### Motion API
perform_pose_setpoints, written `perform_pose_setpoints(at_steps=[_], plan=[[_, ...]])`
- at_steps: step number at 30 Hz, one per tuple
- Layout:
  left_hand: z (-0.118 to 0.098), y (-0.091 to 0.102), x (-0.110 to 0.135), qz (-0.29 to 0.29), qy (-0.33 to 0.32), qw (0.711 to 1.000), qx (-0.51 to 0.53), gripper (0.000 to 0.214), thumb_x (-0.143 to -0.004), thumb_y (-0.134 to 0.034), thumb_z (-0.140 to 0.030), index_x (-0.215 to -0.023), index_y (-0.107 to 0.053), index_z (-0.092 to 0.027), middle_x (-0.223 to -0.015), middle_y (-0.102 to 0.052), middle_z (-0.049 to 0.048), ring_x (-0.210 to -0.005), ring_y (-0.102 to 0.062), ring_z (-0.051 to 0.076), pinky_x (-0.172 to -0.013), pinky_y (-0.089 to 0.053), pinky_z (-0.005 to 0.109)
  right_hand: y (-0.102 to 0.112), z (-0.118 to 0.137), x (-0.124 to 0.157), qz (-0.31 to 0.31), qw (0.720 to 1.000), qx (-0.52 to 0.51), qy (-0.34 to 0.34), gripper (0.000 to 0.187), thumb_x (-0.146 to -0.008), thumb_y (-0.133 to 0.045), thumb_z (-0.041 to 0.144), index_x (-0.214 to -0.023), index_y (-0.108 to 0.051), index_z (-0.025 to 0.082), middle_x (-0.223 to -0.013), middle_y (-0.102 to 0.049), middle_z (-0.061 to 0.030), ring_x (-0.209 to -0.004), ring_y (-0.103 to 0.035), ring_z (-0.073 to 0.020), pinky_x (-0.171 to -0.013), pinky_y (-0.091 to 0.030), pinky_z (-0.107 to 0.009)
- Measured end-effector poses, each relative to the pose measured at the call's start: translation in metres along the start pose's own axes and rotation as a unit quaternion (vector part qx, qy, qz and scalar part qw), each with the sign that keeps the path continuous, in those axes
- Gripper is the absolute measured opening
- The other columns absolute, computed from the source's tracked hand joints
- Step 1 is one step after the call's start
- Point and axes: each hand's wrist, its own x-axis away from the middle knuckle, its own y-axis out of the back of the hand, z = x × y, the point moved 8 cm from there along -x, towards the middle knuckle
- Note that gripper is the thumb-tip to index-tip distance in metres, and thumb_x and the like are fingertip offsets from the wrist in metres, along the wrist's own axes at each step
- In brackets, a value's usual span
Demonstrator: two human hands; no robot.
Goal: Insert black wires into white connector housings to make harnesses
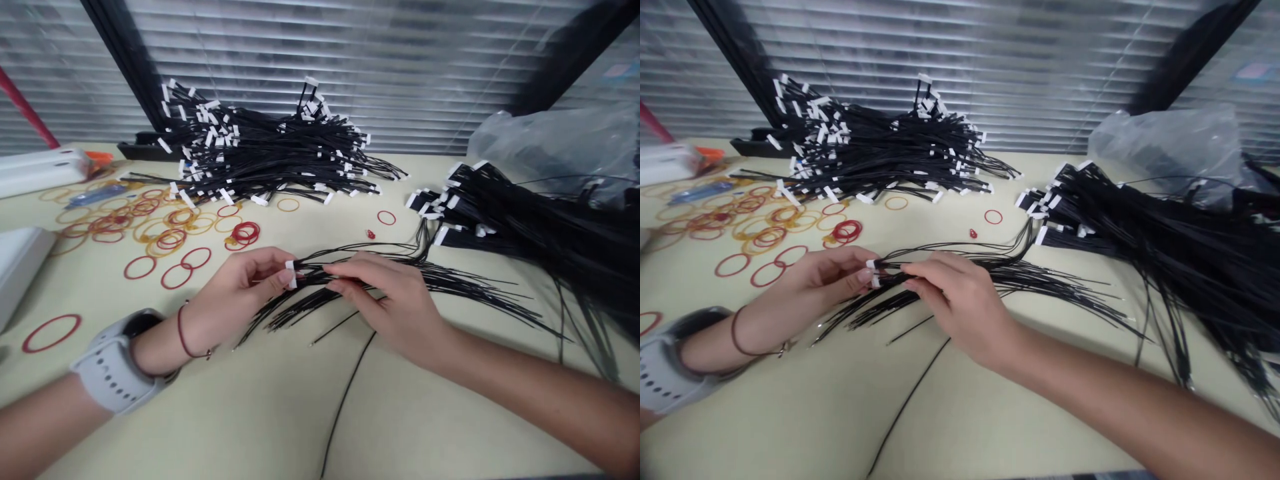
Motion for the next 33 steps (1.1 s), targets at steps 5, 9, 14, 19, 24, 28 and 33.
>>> perform_pose_setpoints(at_steps=[5,9,14,19,24,28,33], plan=[[0.002,0.000,0.000,-0.001,0.006,1.000,0.018,0.012,-0.078,-0.056,-0.025,-0.084,-0.058,-0.016,-0.071,-0.060,-0.0016,-0.064,-0.052,0.010,-0.057,-0.043,0.018,-0.005,-0.004,0.002,0.031,0.998,0.059,-0.013,0.013,-0.083,-0.048,0.012,-0.085,-0.061,0.009,-0.076,-0.056,-0.0036,-0.071,-0.050,-0.0092,-0.064,-0.041,-0.023],[0.001,-0.001,0.002,0.000,0.006,1.000,0.027,0.011,-0.078,-0.056,-0.024,-0.085,-0.058,-0.016,-0.069,-0.059,-0.0023,-0.063,-0.052,0.009,-0.056,-0.042,0.016,-0.006,-0.001,0.000,0.038,0.993,0.114,0.008,0.017,-0.083,-0.046,0.014,-0.081,-0.062,0.008,-0.073,-0.055,-0.0051,-0.069,-0.049,-0.0111,-0.063,-0.040,-0.025],[0.000,-0.002,0.003,0.005,0.002,0.999,0.034,0.009,-0.078,-0.056,-0.021,-0.084,-0.059,-0.016,-0.067,-0.058,-0.0032,-0.061,-0.050,0.007,-0.055,-0.042,0.015,-0.010,-0.001,0.001,0.060,0.988,0.137,0.020,0.019,-0.084,-0.046,0.015,-0.079,-0.063,0.009,-0.072,-0.055,-0.0051,-0.067,-0.049,-0.0111,-0.061,-0.040,-0.025],[-0.002,-0.005,0.001,0.016,-0.009,0.999,0.041,0.008,-0.078,-0.054,-0.019,-0.082,-0.058,-0.014,-0.067,-0.057,-0.0025,-0.061,-0.050,0.007,-0.054,-0.041,0.014,-0.010,0.000,0.003,0.065,0.987,0.142,0.033,0.020,-0.084,-0.046,0.016,-0.080,-0.064,0.010,-0.071,-0.054,-0.0044,-0.065,-0.048,-0.0103,-0.060,-0.039,-0.024],[-0.005,-0.006,0.002,0.023,0.000,0.999,0.033,0.007,-0.079,-0.052,-0.017,-0.083,-0.057,-0.014,-0.068,-0.057,-0.0026,-0.062,-0.049,0.007,-0.056,-0.040,0.015,-0.010,0.001,0.002,0.070,0.986,0.147,0.043,0.020,-0.085,-0.045,0.016,-0.081,-0.064,0.012,-0.070,-0.053,-0.0034,-0.064,-0.047,-0.0098,-0.059,-0.039,-0.023],[-0.003,-0.011,0.005,0.054,0.015,0.998,-0.003,0.009,-0.081,-0.052,-0.021,-0.084,-0.057,-0.014,-0.069,-0.056,-0.0025,-0.063,-0.047,0.009,-0.056,-0.038,0.017,-0.014,0.005,0.002,0.092,0.983,0.151,0.051,0.021,-0.085,-0.044,0.015,-0.079,-0.065,0.011,-0.069,-0.052,-0.0038,-0.063,-0.047,-0.0098,-0.057,-0.038,-0.023],[0.001,-0.015,0.008,0.076,0.027,0.997,0.000,0.012,-0.081,-0.051,-0.023,-0.086,-0.056,-0.014,-0.069,-0.054,-0.0020,-0.060,-0.045,0.009,-0.051,-0.034,0.019,-0.018,0.011,0.002,0.098,0.981,0.153,0.074,0.022,-0.084,-0.043,0.012,-0.076,-0.063,0.010,-0.068,-0.052,-0.0040,-0.063,-0.046,-0.0099,-0.056,-0.038,-0.022]])
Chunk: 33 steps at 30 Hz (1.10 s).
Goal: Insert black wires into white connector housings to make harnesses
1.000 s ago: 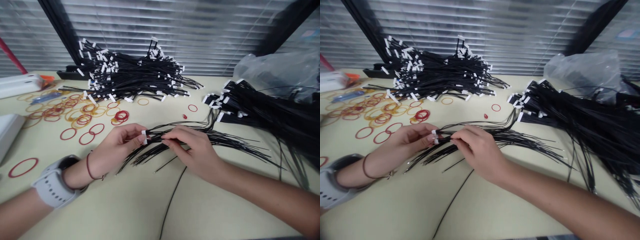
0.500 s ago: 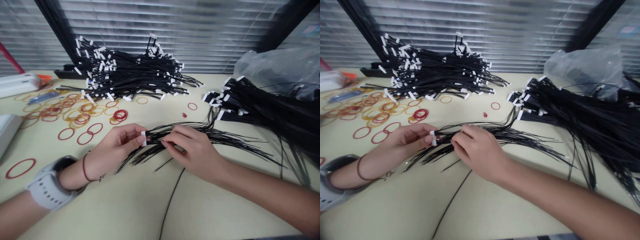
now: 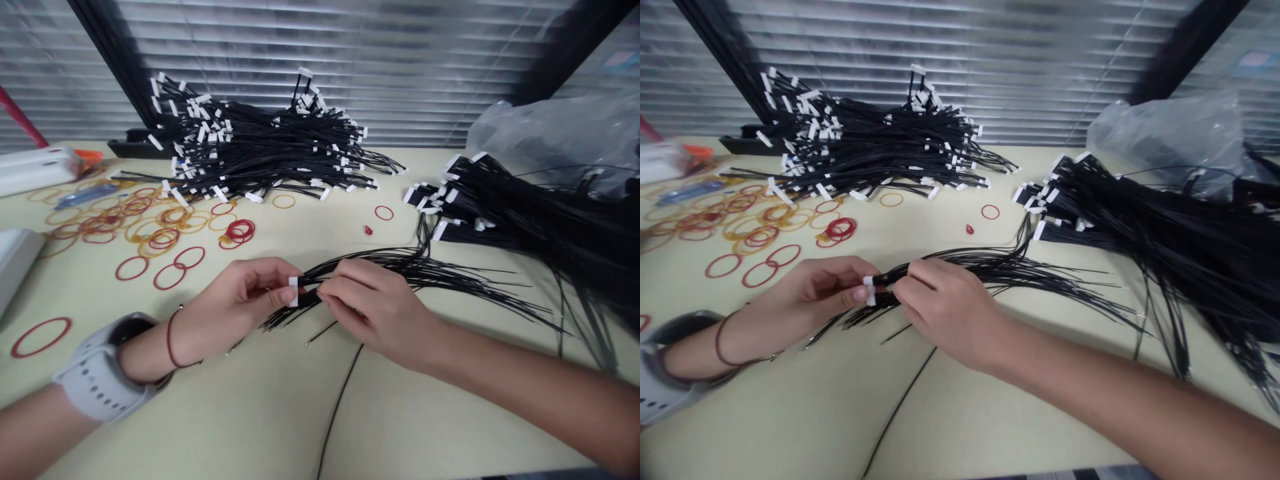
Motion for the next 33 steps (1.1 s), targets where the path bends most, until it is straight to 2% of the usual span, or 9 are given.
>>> perform_pose_setpoints(at_steps=[4,7,9,12,15,28,30,33], plan=[[-0.004,0.001,-0.001,-0.004,-0.009,1.000,0.021,0.009,-0.082,-0.051,-0.021,-0.085,-0.057,-0.014,-0.070,-0.055,-0.0025,-0.062,-0.046,0.008,-0.054,-0.036,0.018,0.007,0.003,-0.001,-0.027,0.998,0.046,0.018,0.020,-0.084,-0.044,0.014,-0.074,-0.062,0.011,-0.068,-0.053,-0.0042,-0.064,-0.047,-0.0110,-0.059,-0.039,-0.024],[-0.007,0.006,-0.004,-0.023,-0.027,0.998,0.049,0.006,-0.081,-0.052,-0.018,-0.084,-0.056,-0.014,-0.069,-0.056,-0.0030,-0.063,-0.048,0.008,-0.058,-0.039,0.016,0.015,0.011,-0.001,-0.033,0.991,0.103,0.072,0.014,-0.082,-0.047,0.013,-0.080,-0.061,0.013,-0.078,-0.056,-0.0053,-0.072,-0.047,-0.0136,-0.067,-0.040,-0.028],[-0.006,0.011,-0.006,-0.045,-0.032,0.996,0.064,0.006,-0.080,-0.053,-0.018,-0.084,-0.057,-0.015,-0.067,-0.056,-0.0030,-0.061,-0.048,0.008,-0.056,-0.039,0.017,0.010,0.015,0.001,0.034,0.988,0.107,0.110,0.013,-0.082,-0.047,0.012,-0.086,-0.059,0.014,-0.085,-0.056,-0.0046,-0.077,-0.047,-0.0144,-0.071,-0.040,-0.030],[-0.002,0.018,-0.007,-0.077,-0.023,0.994,0.076,0.006,-0.080,-0.054,-0.019,-0.082,-0.057,-0.015,-0.065,-0.055,-0.0024,-0.058,-0.048,0.008,-0.052,-0.040,0.017,-0.007,0.007,0.009,0.174,0.975,0.104,0.092,0.011,-0.083,-0.045,0.011,-0.083,-0.054,0.016,-0.083,-0.051,-0.0030,-0.077,-0.044,-0.0149,-0.072,-0.038,-0.031],[-0.001,0.019,-0.007,-0.081,-0.017,0.994,0.075,0.005,-0.080,-0.053,-0.019,-0.079,-0.056,-0.015,-0.065,-0.054,-0.0020,-0.057,-0.048,0.008,-0.052,-0.041,0.017,-0.014,0.000,0.014,0.226,0.963,0.128,0.067,0.012,-0.081,-0.042,0.007,-0.081,-0.050,0.016,-0.082,-0.048,-0.0037,-0.078,-0.042,-0.0162,-0.072,-0.037,-0.032],[-0.002,0.018,-0.007,-0.081,-0.006,0.996,0.021,0.009,-0.077,-0.054,-0.022,-0.083,-0.055,-0.015,-0.066,-0.054,-0.0016,-0.059,-0.050,0.010,-0.053,-0.044,0.018,-0.019,0.002,0.015,0.219,0.959,0.165,0.078,0.016,-0.081,-0.033,0.002,-0.081,-0.044,0.014,-0.086,-0.047,-0.0077,-0.078,-0.041,-0.0177,-0.071,-0.036,-0.031],[-0.002,0.018,-0.006,-0.079,-0.009,0.997,0.013,0.009,-0.077,-0.054,-0.021,-0.084,-0.055,-0.015,-0.065,-0.054,-0.0020,-0.059,-0.050,0.010,-0.054,-0.043,0.019,-0.015,0.000,0.014,0.202,0.968,0.139,0.050,0.017,-0.080,-0.032,0.001,-0.080,-0.042,0.015,-0.084,-0.047,-0.0063,-0.073,-0.042,-0.0152,-0.065,-0.036,-0.028],[-0.005,0.015,-0.005,-0.061,-0.020,0.998,-0.004,0.009,-0.079,-0.052,-0.022,-0.084,-0.056,-0.016,-0.067,-0.054,-0.0020,-0.060,-0.049,0.010,-0.055,-0.042,0.019,-0.009,-0.008,0.012,0.169,0.983,0.070,-0.026,0.016,-0.079,-0.033,0.003,-0.081,-0.038,0.017,-0.076,-0.046,-0.0013,-0.060,-0.041,-0.0104,-0.053,-0.033,-0.023]])
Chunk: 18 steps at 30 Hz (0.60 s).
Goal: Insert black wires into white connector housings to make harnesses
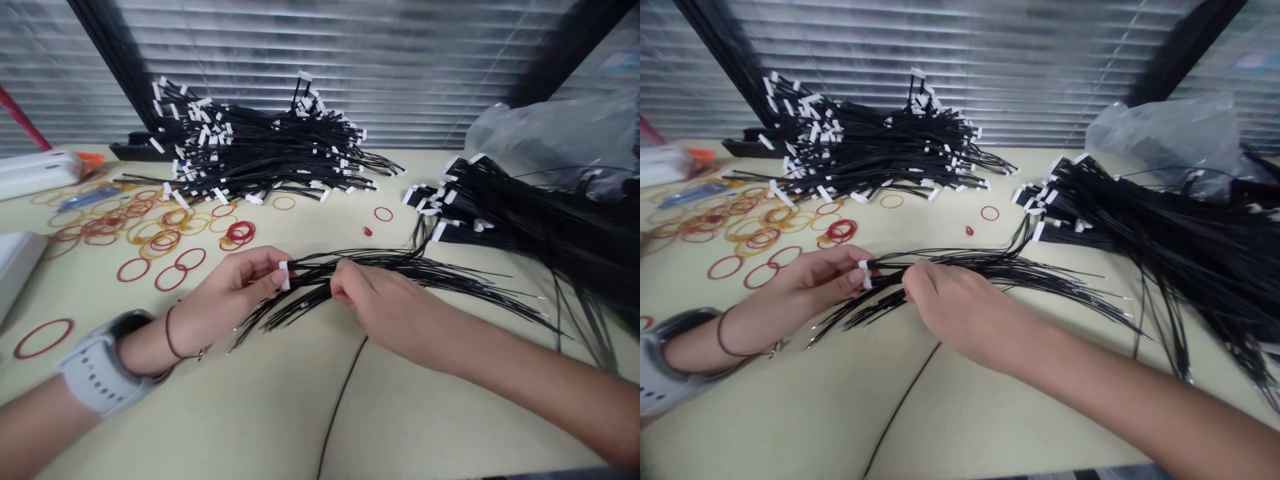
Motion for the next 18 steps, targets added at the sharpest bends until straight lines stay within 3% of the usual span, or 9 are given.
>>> perform_pose_setpoints(at_steps=[3,8,18], plan=[[-0.0010,-0.0032,0.0015,0.019,-0.005,1.000,-0.002,0.010,-0.081,-0.051,-0.022,-0.086,-0.056,-0.015,-0.069,-0.054,-0.0018,-0.063,-0.049,0.010,-0.055,-0.040,0.018,0.0017,-0.0077,-0.0012,-0.043,0.996,-0.062,-0.045,0.013,-0.081,-0.033,0.007,-0.084,-0.038,0.019,-0.078,-0.047,0.0004,-0.060,-0.044,-0.0094,-0.054,-0.035,-0.022],[-0.0021,-0.0064,0.0048,0.033,0.011,0.999,0.036,0.005,-0.081,-0.051,-0.016,-0.082,-0.056,-0.015,-0.067,-0.056,-0.0037,-0.062,-0.049,0.007,-0.056,-0.039,0.014,0.0041,-0.0095,-0.0013,-0.107,0.991,-0.064,-0.040,0.013,-0.083,-0.038,0.009,-0.091,-0.041,0.019,-0.085,-0.049,-0.0013,-0.067,-0.048,-0.0099,-0.059,-0.039,-0.022],[-0.0039,-0.0063,0.0017,0.029,-0.007,0.999,0.043,0.007,-0.080,-0.053,-0.015,-0.082,-0.059,-0.016,-0.067,-0.058,-0.0039,-0.062,-0.052,0.007,-0.056,-0.042,0.014,0.0067,-0.0026,-0.0022,-0.118,0.993,-0.002,0.009,0.014,-0.085,-0.036,0.009,-0.085,-0.049,0.014,-0.079,-0.053,-0.0021,-0.065,-0.051,-0.0098,-0.059,-0.042,-0.022]])
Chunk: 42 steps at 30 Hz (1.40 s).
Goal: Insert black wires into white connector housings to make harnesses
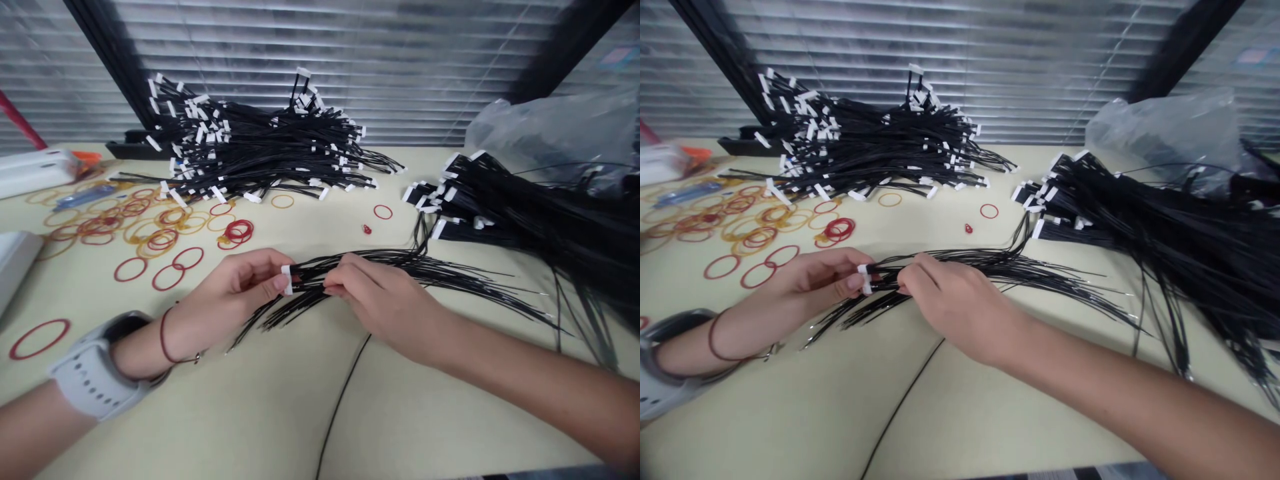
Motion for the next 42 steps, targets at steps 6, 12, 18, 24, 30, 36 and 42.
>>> perform_pose_setpoints(at_steps=[6,12,18,24,30,36,42], plan=[[0.0004,-0.0002,-0.0003,0.000,-0.005,1.000,-0.015,0.008,-0.080,-0.052,-0.015,-0.084,-0.059,-0.016,-0.067,-0.057,-0.0033,-0.062,-0.053,0.008,-0.056,-0.043,0.014,0.0012,0.0032,0.0003,0.002,1.000,0.020,0.016,0.017,-0.085,-0.035,0.009,-0.084,-0.051,0.014,-0.076,-0.054,-0.0020,-0.062,-0.051,-0.0103,-0.056,-0.041,-0.022],[-0.0001,-0.0010,0.0014,0.008,-0.005,1.000,-0.023,0.009,-0.082,-0.050,-0.013,-0.085,-0.058,-0.015,-0.067,-0.056,-0.0045,-0.062,-0.051,0.005,-0.056,-0.041,0.011,0.0010,0.0033,0.0003,0.005,0.999,0.032,0.015,0.018,-0.087,-0.034,0.011,-0.083,-0.052,0.013,-0.075,-0.053,-0.0021,-0.061,-0.052,-0.0102,-0.054,-0.040,-0.022],[0.0027,-0.0009,0.0007,0.013,-0.003,0.999,-0.030,0.008,-0.082,-0.050,-0.016,-0.085,-0.058,-0.016,-0.067,-0.055,-0.0054,-0.062,-0.049,0.005,-0.055,-0.040,0.010,0.0017,0.0047,-0.0002,-0.004,0.999,0.031,0.021,0.019,-0.086,-0.034,0.008,-0.082,-0.052,0.013,-0.073,-0.053,-0.0016,-0.059,-0.050,-0.0099,-0.052,-0.039,-0.022],[0.0028,-0.0003,0.0001,0.011,-0.008,0.999,-0.033,0.008,-0.082,-0.051,-0.015,-0.085,-0.058,-0.017,-0.068,-0.056,-0.0057,-0.062,-0.050,0.004,-0.055,-0.040,0.009,-0.0004,0.0020,-0.0010,0.030,0.997,-0.068,-0.003,0.014,-0.086,-0.036,0.010,-0.092,-0.047,0.015,-0.080,-0.054,-0.0007,-0.065,-0.053,-0.0096,-0.058,-0.042,-0.021],[0.0022,-0.0015,-0.0005,0.012,-0.012,0.999,-0.030,0.008,-0.082,-0.051,-0.016,-0.084,-0.059,-0.016,-0.068,-0.057,-0.0056,-0.062,-0.050,0.004,-0.055,-0.040,0.009,-0.0029,-0.0017,0.0025,0.064,0.989,-0.127,-0.037,0.022,-0.084,-0.041,0.009,-0.102,-0.039,0.022,-0.093,-0.057,0.0012,-0.076,-0.056,-0.0119,-0.064,-0.044,-0.023],[0.0040,-0.0009,-0.0003,0.014,-0.007,0.999,-0.033,0.008,-0.082,-0.051,-0.018,-0.085,-0.059,-0.017,-0.069,-0.057,-0.0042,-0.063,-0.050,0.006,-0.055,-0.040,0.012,-0.0062,-0.0031,0.0027,0.083,0.981,-0.167,-0.054,0.025,-0.084,-0.041,0.012,-0.104,-0.038,0.026,-0.091,-0.058,0.0032,-0.074,-0.056,-0.0109,-0.063,-0.042,-0.022],[0.0036,-0.0047,0.0047,0.022,0.007,0.999,-0.039,0.009,-0.081,-0.052,-0.023,-0.083,-0.059,-0.018,-0.068,-0.055,-0.0032,-0.059,-0.047,0.008,-0.050,-0.037,0.015,-0.0065,-0.0004,0.0013,0.070,0.983,-0.162,-0.045,0.024,-0.085,-0.039,0.012,-0.107,-0.038,0.024,-0.090,-0.056,0.0003,-0.075,-0.054,-0.0111,-0.064,-0.040,-0.023]])
